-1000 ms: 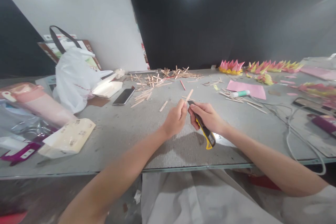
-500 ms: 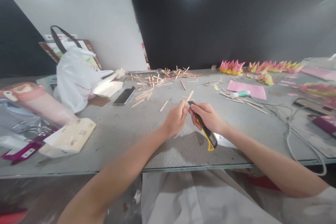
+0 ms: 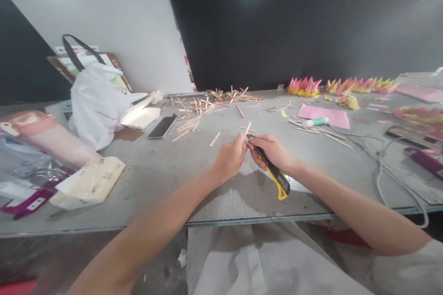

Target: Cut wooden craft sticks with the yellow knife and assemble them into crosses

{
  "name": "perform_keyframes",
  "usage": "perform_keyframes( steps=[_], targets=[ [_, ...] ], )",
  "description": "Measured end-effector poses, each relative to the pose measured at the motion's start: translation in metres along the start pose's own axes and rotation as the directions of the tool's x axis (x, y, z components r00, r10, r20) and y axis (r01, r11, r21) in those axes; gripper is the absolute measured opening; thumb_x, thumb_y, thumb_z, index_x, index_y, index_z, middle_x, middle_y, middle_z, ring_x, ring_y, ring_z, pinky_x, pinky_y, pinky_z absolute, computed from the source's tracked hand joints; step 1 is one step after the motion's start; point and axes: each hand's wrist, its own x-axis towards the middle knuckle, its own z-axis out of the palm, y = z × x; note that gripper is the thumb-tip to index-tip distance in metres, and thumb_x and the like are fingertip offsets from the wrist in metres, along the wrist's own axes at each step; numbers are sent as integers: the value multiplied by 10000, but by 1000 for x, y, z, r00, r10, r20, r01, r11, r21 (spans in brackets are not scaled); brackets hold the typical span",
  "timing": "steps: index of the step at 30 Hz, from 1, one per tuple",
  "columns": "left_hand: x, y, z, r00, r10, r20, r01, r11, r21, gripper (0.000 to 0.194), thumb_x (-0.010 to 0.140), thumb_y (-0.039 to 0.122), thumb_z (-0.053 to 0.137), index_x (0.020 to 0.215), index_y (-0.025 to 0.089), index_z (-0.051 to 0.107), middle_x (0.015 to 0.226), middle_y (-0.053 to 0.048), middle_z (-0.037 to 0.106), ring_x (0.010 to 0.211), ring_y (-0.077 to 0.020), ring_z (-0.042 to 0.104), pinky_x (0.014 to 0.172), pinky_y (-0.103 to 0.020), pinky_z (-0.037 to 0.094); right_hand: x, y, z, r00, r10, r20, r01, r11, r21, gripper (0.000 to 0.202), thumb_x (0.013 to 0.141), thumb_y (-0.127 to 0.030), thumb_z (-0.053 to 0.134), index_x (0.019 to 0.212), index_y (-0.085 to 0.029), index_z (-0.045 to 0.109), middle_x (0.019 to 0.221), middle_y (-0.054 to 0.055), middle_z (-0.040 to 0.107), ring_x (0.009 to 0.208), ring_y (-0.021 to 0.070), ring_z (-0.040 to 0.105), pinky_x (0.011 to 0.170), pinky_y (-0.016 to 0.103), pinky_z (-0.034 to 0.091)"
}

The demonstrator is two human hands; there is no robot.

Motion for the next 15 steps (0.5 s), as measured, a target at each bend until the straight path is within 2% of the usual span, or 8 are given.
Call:
perform_keyframes(
  steps=[8, 11, 15],
  targets=[
    [6, -6, -14, 995, 39, 92, -37, 999, -25, 264, 1095, 397, 337, 903, 253, 446, 577, 61, 370, 495, -177, 404, 573, -326, 184, 0, -4, -8, 997, 52, 54, -53, 998, 16, 267, 960, -401, 532, 752, -235, 516, 395, -45, 523, 311, 115, 398, 347, 218, 318],
    [7, -5, -9, 996, -2, 86, 10, 995, -97, 281, 1098, 419, 340, 899, 253, 448, 589, 59, 404, 510, -175, 429, 573, -320, 218, 3, -2, -8, 997, 64, 44, -65, 998, 24, 261, 949, -412, 546, 760, -236, 514, 394, -48, 517, 314, 116, 394, 348, 222, 313],
    [9, 0, 3, 994, -104, 21, 106, 958, -266, 352, 1116, 458, 287, 887, 245, 449, 611, 55, 470, 543, -158, 475, 592, -302, 313, 8, 0, -6, 997, 72, 15, -72, 996, 49, 304, 950, -500, 561, 802, -240, 503, 401, -67, 495, 321, 120, 404, 362, 230, 306]
  ],
)
